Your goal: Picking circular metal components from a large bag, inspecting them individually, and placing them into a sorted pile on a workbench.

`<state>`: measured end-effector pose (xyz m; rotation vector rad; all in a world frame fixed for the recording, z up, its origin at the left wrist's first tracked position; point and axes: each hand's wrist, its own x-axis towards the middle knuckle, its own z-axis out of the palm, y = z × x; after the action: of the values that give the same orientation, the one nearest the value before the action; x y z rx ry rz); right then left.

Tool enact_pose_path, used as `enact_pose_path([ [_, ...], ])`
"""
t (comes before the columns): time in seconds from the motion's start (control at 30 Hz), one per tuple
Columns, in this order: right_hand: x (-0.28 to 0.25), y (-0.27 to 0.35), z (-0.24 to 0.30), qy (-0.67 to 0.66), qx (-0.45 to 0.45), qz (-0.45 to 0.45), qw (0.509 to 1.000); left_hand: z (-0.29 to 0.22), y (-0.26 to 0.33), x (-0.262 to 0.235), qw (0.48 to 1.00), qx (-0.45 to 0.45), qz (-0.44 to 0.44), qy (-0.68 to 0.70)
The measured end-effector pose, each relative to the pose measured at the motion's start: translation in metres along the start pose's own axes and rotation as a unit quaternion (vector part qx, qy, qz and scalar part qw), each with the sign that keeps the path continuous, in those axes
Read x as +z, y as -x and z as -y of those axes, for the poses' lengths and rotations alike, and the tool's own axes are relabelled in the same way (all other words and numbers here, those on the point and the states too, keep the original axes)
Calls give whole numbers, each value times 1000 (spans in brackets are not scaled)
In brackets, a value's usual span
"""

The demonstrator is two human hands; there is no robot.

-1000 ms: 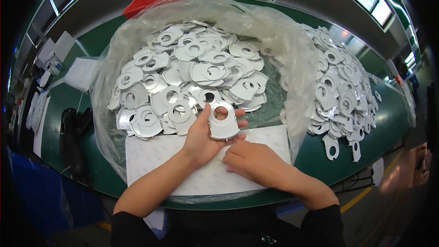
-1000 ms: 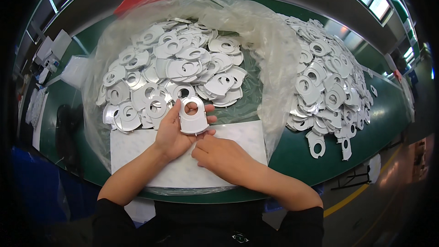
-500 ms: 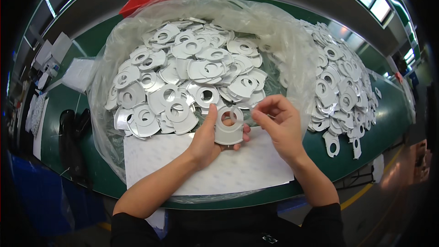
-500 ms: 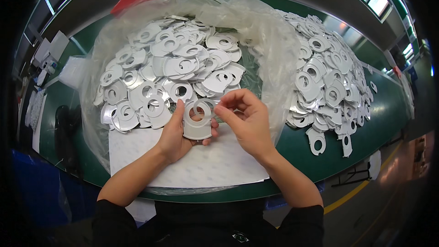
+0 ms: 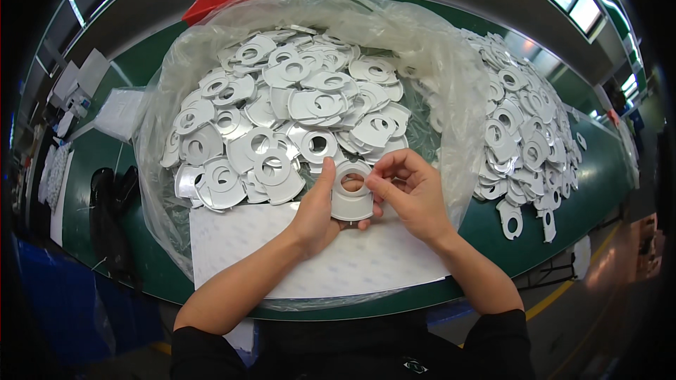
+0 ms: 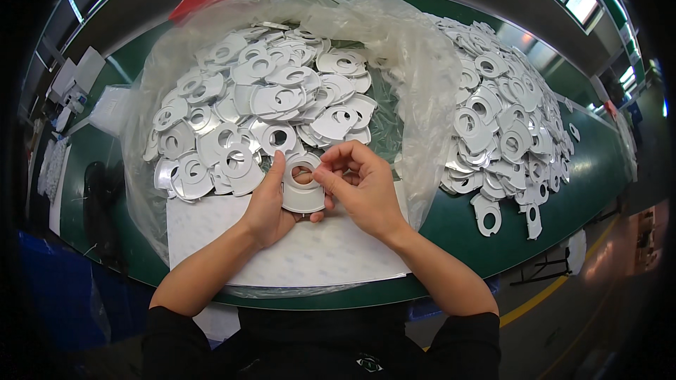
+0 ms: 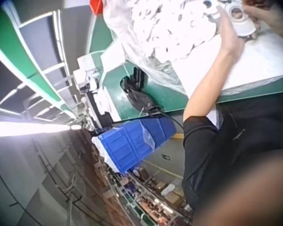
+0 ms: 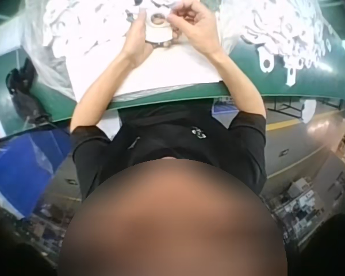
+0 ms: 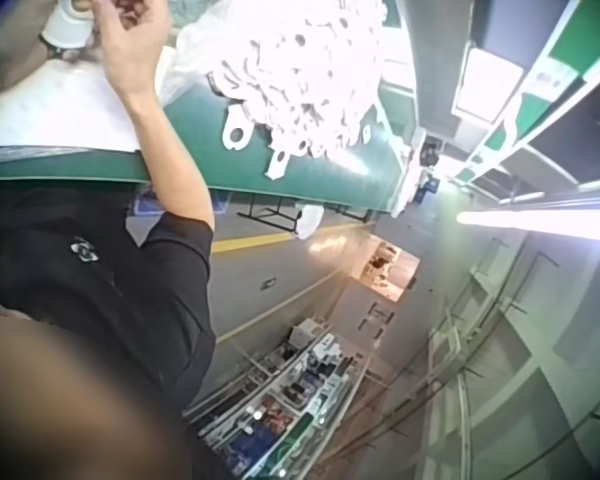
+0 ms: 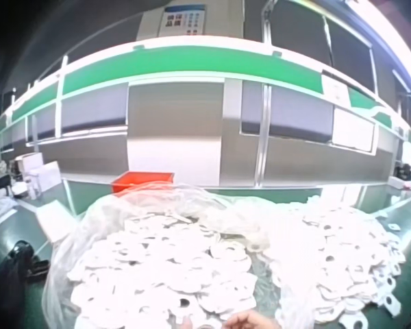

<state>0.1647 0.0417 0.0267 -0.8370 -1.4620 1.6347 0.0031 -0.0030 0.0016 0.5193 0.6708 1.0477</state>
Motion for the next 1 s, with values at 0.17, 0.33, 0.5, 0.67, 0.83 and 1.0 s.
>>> enact_pose_path([
  [0.17,-1,0,-1,-4,2,2,1000,-1,0,2,1000,-2,-7,2],
  [0.33,-1,0,-1,0,4,3,1000,-1,0,2,1000,-2,-8,1],
  [0.5,0,1,-2,11,1,1,1000,-1,0,3,1000,-2,-6,0],
  [0.67,3,1,-5,22,-26,-18,999,-3,1,5,1000,-6,-12,0],
  [0.83,5,5,-5,124,-87,-40,988,-1,1,3,1000,-7,-13,9],
  [1.0,3,2,-4,436,-352,-45,827,-1,2,2,999,-4,-29,23],
])
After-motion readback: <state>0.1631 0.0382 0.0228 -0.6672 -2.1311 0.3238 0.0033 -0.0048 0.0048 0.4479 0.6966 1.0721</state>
